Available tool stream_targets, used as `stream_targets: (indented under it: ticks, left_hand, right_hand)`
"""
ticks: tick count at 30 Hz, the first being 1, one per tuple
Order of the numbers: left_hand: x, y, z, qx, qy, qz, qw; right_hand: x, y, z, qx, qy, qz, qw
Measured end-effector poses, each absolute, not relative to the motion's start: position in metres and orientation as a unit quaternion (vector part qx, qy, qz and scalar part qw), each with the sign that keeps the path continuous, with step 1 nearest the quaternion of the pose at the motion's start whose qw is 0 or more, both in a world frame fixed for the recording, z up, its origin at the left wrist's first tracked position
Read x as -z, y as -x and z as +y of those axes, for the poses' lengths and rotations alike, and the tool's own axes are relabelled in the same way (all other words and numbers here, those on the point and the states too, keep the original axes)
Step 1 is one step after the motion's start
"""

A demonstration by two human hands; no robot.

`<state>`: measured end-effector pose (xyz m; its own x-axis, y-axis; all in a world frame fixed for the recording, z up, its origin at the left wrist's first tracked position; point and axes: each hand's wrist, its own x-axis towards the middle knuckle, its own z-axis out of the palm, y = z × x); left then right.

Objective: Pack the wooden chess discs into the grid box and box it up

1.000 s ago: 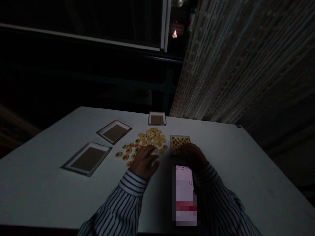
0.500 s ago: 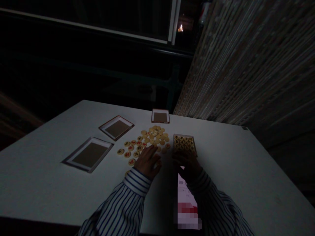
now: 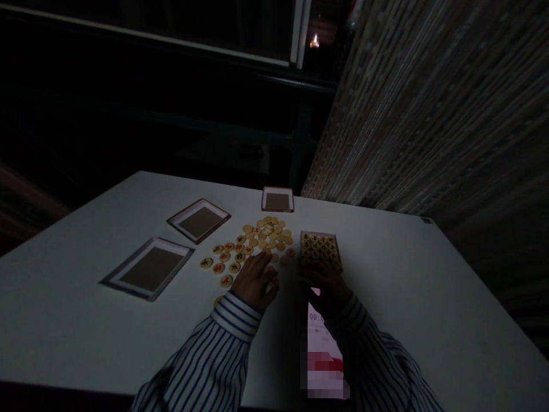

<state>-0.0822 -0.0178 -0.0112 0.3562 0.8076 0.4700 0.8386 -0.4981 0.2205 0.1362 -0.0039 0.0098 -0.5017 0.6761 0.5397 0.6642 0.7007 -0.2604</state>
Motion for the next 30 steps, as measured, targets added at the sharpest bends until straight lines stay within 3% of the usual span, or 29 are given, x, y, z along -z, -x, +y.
stream_targets:
  ticks: [30]
  left_hand:
    - [0.0101,0.0823,-0.0165,0.287,0.822,-0.491,0.033]
  right_hand:
    - [-0.008,-0.1404,-0.0015,-0.022,0.389,-0.863,0.322]
